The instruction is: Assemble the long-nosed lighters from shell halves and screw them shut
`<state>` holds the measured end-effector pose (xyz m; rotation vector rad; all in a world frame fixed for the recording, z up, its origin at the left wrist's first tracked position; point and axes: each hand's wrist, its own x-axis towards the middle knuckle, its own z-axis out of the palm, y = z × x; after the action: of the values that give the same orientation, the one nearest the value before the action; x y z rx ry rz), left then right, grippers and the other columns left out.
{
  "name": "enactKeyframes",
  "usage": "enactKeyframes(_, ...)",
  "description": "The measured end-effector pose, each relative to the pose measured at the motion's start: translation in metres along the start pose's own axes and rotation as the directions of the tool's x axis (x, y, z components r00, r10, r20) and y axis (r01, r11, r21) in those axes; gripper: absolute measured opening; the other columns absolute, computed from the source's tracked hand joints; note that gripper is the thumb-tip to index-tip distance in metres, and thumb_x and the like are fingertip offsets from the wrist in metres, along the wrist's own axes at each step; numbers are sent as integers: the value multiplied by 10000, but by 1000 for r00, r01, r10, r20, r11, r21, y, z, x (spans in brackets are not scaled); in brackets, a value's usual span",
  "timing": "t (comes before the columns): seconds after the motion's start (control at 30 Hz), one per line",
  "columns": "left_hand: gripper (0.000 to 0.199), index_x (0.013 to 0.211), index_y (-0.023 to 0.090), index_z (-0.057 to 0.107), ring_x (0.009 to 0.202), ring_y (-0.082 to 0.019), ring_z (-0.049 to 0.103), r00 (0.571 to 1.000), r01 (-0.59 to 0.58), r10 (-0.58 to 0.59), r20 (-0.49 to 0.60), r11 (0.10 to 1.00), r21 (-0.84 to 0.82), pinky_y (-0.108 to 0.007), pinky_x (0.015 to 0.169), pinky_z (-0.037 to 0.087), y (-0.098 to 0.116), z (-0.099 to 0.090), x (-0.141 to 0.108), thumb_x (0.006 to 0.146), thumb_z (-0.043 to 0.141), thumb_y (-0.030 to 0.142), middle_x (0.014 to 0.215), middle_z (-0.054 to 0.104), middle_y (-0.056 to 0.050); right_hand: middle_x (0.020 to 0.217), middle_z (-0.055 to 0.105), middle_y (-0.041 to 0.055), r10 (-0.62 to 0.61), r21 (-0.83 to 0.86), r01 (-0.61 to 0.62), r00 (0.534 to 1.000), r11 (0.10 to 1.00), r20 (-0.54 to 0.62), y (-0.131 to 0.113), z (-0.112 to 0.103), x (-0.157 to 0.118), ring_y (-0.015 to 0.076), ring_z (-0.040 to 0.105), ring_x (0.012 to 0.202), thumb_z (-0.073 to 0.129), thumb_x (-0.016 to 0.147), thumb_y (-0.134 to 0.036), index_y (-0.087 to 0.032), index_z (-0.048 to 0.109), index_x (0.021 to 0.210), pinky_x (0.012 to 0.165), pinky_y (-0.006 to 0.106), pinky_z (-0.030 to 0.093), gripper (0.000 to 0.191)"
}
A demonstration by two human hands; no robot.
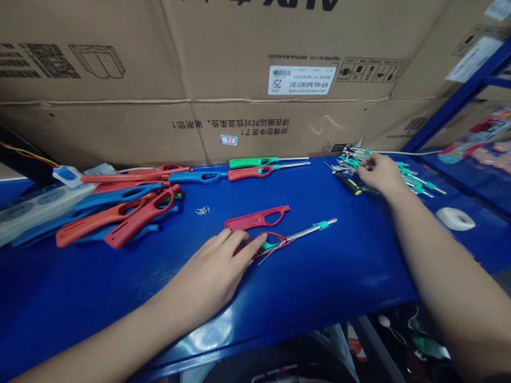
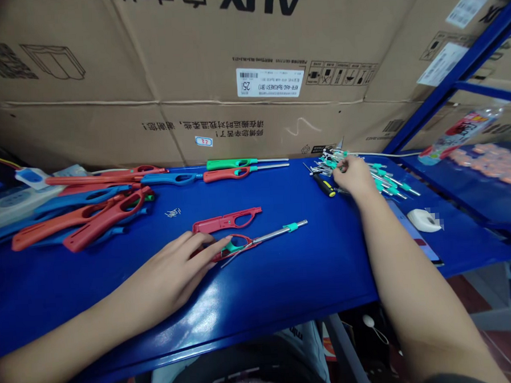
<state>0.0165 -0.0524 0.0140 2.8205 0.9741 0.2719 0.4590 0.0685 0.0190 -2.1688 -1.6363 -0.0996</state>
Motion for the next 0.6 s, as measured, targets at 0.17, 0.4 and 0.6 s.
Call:
enactKeyframes(0.17, 516, 1499, 219, 414, 1054, -259, 550, 1000, -5, 5, -19, 1000, -5, -444, 923, 538, -1, 1, 1, 996, 441, 112, 1250, 576, -114, 839, 690, 90, 53, -70, -37, 969, 997, 240, 1, -26, -7, 189, 602, 699, 643, 730, -176, -172, 648, 852, 658, 309, 435, 122)
enactKeyframes(0.4, 449, 1474, 202, 447, 1093, -268, 577, 995, 8, -14, -95, 998, -65, -456, 943, 535, -5, 3, 3, 1025, 438, 191, 1276, 602, -128, 589, 607, 29, -11, -104, 63, 901, 993, 434, 5, -38, -15, 153, 517, 523, 691, 606, -102, -177, 621, 696, 548, 306, 364, 137)
enactKeyframes(0.6, 459, 1422, 224, 502, 1189, -236, 576, 973, 64, -128, -195, 951, -303, -417, 1032, 507, -1, -2, 5, 966, 559, 224, 1307, 615, -87, 809, 642, 37, -371, 204, 334, 910, 920, 185, -69, -38, -49, 149, 571, 677, 648, 763, -214, -186, 607, 906, 640, 287, 447, 152)
